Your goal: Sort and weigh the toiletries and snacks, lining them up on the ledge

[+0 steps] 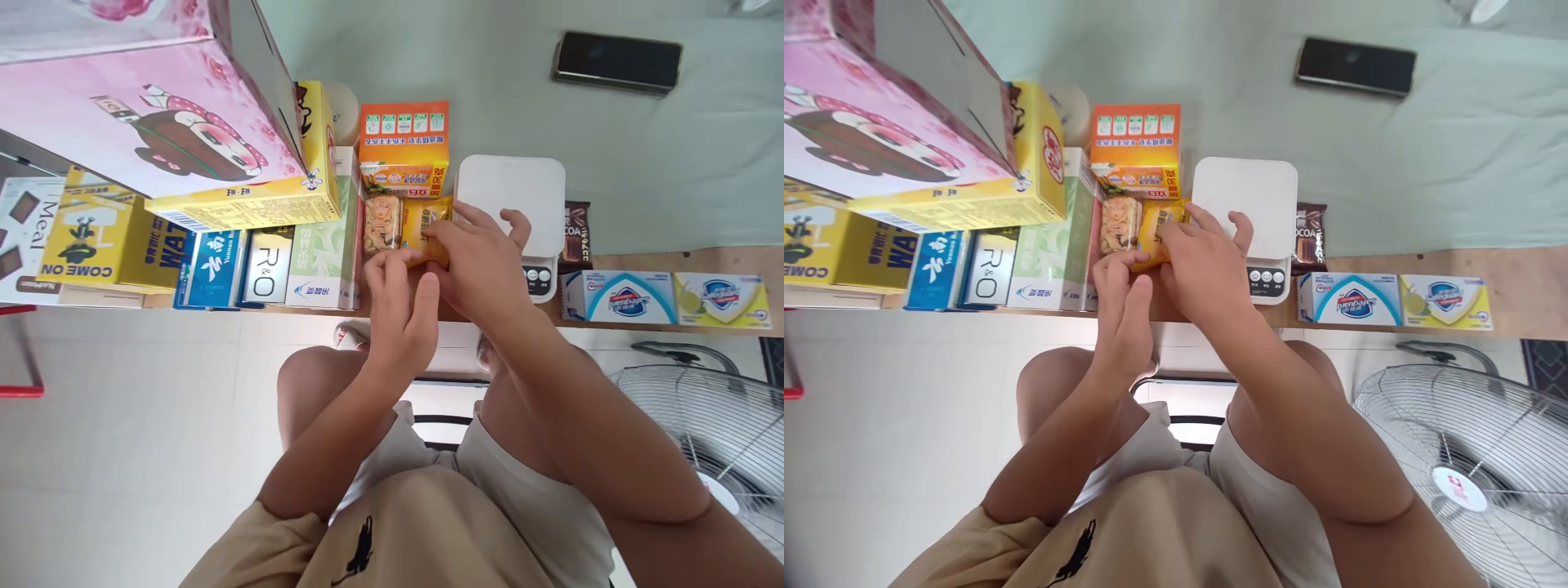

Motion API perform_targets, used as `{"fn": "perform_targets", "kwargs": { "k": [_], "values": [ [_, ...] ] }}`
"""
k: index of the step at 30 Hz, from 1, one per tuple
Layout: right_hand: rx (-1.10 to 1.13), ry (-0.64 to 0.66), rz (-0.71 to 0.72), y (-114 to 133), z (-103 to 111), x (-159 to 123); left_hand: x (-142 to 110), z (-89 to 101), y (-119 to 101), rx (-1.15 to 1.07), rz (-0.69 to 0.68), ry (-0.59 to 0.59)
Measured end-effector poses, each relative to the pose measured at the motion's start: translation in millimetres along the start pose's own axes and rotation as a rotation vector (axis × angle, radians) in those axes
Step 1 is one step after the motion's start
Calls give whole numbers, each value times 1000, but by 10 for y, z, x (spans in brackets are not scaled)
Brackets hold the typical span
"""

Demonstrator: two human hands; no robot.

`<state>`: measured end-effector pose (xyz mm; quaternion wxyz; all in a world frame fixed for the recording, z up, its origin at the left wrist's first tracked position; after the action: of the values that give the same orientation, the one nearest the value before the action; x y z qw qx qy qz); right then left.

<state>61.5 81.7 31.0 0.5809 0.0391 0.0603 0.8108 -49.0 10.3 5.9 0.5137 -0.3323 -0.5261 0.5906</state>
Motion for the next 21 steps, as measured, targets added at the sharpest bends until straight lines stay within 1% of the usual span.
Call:
{"fn": "perform_targets", "kwargs": {
  "k": [3, 5, 7, 11, 13, 15, 18, 21],
  "values": [
    [7, -35, 2, -22, -2, -12, -4, 9, 10, -26, 29, -26],
    [8, -66, -3, -40, 4, -15, -6, 14, 14, -25, 19, -31],
    [4, -82, -7, -56, 11, -13, -7, 17, 8, -2, -27, -35],
    [-28, -62, -26, -80, 41, -25, -2, 18, -40, 30, -181, -76],
    [-32, -72, -34, -84, 82, -62, 3, 10, -57, -2, -234, -92],
    [-19, -104, -29, -82, 133, -128, 9, -2, -51, -73, -259, -99],
    [28, -207, -8, -96, 203, -256, 27, -23, -8, -173, -302, -90],
    [94, -413, 39, -166, 255, -364, 52, -56, 10, -239, -463, -35]
  ]
}}
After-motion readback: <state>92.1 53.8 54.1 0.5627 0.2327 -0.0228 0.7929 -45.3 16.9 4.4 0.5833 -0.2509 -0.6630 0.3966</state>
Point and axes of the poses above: each hand's wrist, its own x-axis towards the middle knuckle, its own z-axis out of the back of the hand, y = z × x, the point moved 3 cm from there along x, towards the middle knuckle, and after that the axes turned 15 degrees about -x, right-handed, at the moved point
